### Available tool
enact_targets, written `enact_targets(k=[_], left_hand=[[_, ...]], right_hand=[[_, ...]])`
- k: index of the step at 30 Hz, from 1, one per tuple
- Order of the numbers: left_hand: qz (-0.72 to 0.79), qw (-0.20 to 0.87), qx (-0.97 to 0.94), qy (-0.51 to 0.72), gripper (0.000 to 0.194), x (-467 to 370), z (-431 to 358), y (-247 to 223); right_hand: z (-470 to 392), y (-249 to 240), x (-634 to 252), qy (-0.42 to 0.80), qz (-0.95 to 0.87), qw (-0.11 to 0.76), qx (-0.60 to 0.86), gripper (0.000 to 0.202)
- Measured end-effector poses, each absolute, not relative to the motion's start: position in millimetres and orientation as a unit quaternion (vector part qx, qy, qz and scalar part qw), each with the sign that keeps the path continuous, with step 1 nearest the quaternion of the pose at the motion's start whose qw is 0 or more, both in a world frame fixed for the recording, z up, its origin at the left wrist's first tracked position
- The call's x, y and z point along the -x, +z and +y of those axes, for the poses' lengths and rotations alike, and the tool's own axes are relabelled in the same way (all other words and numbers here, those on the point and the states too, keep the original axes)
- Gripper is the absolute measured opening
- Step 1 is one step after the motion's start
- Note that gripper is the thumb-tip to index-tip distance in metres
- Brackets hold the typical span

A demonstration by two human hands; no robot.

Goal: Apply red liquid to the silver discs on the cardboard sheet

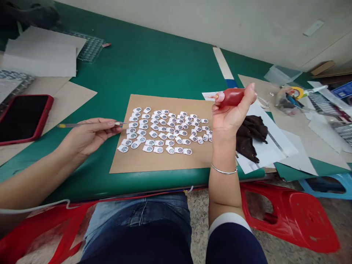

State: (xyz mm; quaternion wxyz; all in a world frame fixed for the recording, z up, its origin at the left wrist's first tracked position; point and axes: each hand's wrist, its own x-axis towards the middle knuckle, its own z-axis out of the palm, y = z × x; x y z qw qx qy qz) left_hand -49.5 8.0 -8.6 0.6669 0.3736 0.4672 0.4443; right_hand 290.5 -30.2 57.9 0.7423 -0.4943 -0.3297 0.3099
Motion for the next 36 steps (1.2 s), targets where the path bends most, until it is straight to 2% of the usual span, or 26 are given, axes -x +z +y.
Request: enact_targets(k=[4,8,10,13,17,23,36], left_hand=[[0.489,0.577,-0.485,0.439,0.016,40.1,6.2,-2.2],[0.478,0.417,-0.681,0.365,0.016,29.6,-3.5,6.7],[0.423,0.369,-0.743,0.365,0.012,24.4,-10.1,3.4],[0.243,0.28,-0.853,0.368,0.007,21.4,-22.0,-10.1],[0.163,0.195,-0.902,0.349,0.018,25.5,-38.2,-22.0],[0.155,0.152,-0.927,0.305,0.018,29.1,-47.0,-15.7],[0.145,0.151,-0.933,0.293,0.015,27.8,-46.0,-18.3]], right_hand=[[-26.2,56.0,-261.8,0.34,-0.246,0.8,0.429,0.036],[-26.5,49.9,-222.0,0.382,-0.29,0.766,0.427,0.033],[-30.1,44.6,-203.8,0.392,-0.332,0.735,0.443,0.032],[-37.2,34.2,-181.6,0.369,-0.379,0.705,0.473,0.027],[-45.7,21.6,-163.6,0.353,-0.418,0.662,0.512,0.028],[-50.8,13.1,-162.5,0.357,-0.437,0.634,0.528,0.028],[-51.8,11.9,-166.2,0.372,-0.437,0.637,0.516,0.023]])
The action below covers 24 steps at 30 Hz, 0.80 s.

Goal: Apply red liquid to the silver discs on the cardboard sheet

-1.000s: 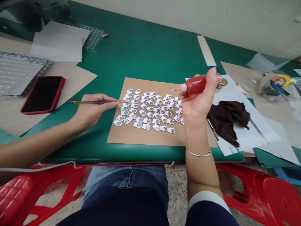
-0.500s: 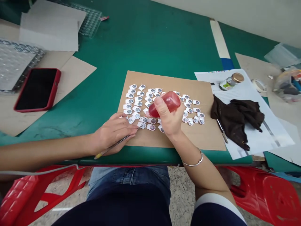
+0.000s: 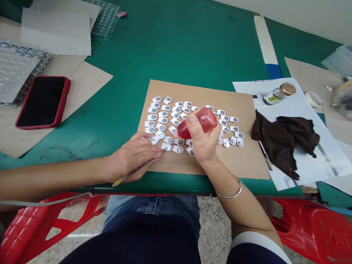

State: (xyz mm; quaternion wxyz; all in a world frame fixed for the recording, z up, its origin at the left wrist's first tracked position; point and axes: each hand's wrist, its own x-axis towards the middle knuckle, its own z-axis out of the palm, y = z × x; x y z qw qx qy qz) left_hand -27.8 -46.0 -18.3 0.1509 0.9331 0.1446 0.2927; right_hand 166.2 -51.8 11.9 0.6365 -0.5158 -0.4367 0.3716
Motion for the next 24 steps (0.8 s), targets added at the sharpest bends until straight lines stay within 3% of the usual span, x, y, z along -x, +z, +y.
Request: enact_targets(k=[7,15,24], left_hand=[[0.102,0.09,-0.957,0.258,0.007,26.9,-45.8,-23.6],[0.061,-0.073,-0.972,0.214,0.017,19.7,-58.8,-15.5],[0.057,-0.074,-0.97,0.225,0.015,20.2,-60.3,-18.4]], right_hand=[[-54.9,3.9,-163.4,0.384,-0.465,0.589,0.538,0.023],[-56.5,-4.8,-162.4,0.343,-0.544,0.508,0.574,0.019],[-56.5,-7.8,-165.8,0.326,-0.569,0.465,0.594,0.019]])
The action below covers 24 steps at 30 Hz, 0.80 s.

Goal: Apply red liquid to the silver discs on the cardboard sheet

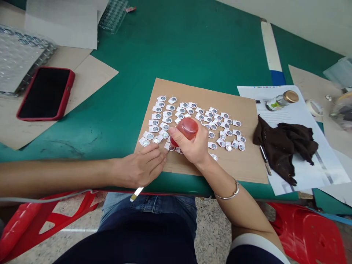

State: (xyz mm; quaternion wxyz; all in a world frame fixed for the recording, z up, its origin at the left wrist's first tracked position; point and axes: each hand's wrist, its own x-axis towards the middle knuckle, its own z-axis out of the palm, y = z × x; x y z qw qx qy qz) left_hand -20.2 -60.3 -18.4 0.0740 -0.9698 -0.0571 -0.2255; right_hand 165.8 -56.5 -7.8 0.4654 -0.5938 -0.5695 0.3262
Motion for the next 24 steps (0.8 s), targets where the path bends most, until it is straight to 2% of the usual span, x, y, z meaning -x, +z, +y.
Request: enact_targets(k=[5,14,24], left_hand=[[-0.064,0.038,0.968,-0.238,0.014,19.5,-60.4,-18.1],[-0.057,0.103,0.969,-0.216,0.016,19.9,-60.2,-15.8],[-0.062,0.088,0.97,-0.216,0.018,19.2,-59.5,-13.9]], right_hand=[[-56.5,-8.2,-166.1,0.33,-0.573,0.468,0.586,0.019],[-55.5,-8.1,-166.0,0.328,-0.565,0.469,0.595,0.021],[-54.8,-7.2,-166.0,0.295,-0.586,0.462,0.597,0.023]])
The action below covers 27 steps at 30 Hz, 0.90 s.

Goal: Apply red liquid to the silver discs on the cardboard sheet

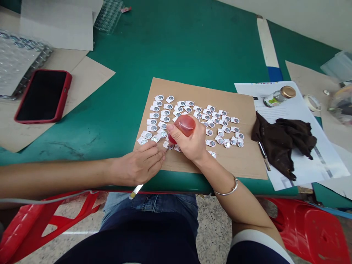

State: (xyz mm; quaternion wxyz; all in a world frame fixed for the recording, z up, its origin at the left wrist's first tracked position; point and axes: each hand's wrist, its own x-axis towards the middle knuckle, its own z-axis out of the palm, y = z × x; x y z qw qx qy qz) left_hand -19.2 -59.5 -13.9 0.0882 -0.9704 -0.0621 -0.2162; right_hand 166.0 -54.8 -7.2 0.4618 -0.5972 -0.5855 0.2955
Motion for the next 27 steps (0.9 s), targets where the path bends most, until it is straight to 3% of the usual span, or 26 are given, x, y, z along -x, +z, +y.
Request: enact_targets(k=[19,27], left_hand=[[-0.062,0.079,0.97,-0.223,0.021,18.2,-57.3,-11.5],[-0.068,0.048,0.973,-0.216,0.018,18.9,-53.6,-13.4]], right_hand=[[-51.0,-10.6,-167.3,0.286,-0.582,0.467,0.601,0.026],[-48.5,-10.5,-168.6,0.212,-0.603,0.495,0.588,0.024]])
